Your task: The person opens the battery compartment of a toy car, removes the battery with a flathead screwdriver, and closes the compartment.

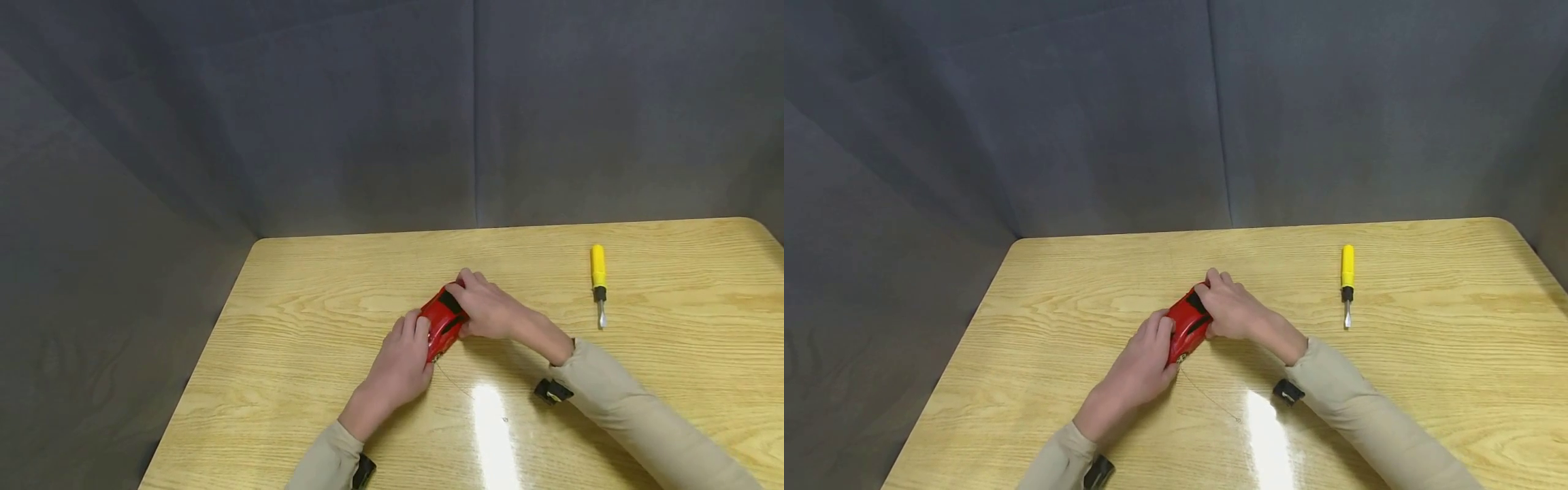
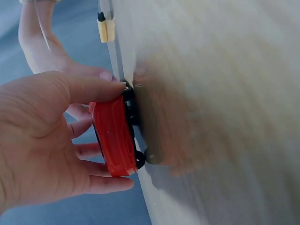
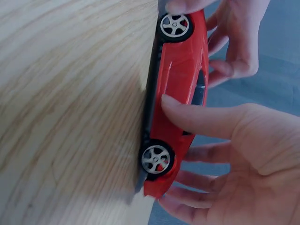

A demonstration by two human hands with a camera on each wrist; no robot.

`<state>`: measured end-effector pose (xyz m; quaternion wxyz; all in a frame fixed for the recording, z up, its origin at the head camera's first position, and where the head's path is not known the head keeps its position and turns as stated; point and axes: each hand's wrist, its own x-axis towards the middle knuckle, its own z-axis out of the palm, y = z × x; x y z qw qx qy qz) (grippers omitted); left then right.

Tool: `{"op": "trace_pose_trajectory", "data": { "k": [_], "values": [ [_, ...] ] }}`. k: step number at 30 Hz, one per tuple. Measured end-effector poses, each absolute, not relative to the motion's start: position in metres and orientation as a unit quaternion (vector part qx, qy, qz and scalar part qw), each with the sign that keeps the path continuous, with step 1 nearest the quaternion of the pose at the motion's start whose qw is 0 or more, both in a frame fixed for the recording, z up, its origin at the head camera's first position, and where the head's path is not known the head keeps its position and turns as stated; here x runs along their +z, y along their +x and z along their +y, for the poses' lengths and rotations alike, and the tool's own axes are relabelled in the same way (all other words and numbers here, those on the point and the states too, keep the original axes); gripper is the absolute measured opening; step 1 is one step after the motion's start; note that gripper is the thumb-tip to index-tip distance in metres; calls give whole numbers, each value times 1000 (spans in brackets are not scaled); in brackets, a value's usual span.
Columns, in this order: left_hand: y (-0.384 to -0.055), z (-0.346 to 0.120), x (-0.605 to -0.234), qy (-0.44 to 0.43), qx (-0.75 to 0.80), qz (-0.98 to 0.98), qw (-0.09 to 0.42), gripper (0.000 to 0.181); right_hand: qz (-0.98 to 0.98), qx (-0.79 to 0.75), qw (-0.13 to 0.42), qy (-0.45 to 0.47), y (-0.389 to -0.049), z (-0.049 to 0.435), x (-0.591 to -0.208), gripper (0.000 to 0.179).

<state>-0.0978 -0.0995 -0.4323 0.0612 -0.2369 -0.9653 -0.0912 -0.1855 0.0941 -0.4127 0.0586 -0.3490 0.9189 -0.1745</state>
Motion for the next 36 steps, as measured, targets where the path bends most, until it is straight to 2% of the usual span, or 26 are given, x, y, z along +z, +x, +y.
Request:
{"op": "trace_pose_trajectory", "data": {
  "k": [3, 8, 13, 16, 24, 36],
  "values": [
    [-107, -100, -432, -235, -93, -967, 45, 56, 925, -159, 58, -341, -184, 93, -412, 69],
    [-123, -102, -426, -221, -121, -968, -22, 56, 924, -170, 42, -339, -183, 95, -414, 59],
    [-141, -105, -422, -220, -158, -960, -70, 44, 927, -176, 18, -330, -182, 100, -416, 50],
    [-150, -106, -423, -219, -185, -954, -85, 43, 932, -157, 0, -326, -181, 105, -416, 49],
    [-164, -99, -425, -222, -222, -943, -109, 46, 941, -135, -43, -308, -178, 119, -421, 43],
    [-176, -91, -426, -245, -229, -936, -104, 44, 945, -147, -35, -290, -175, 134, -424, 59]
  ]
}}
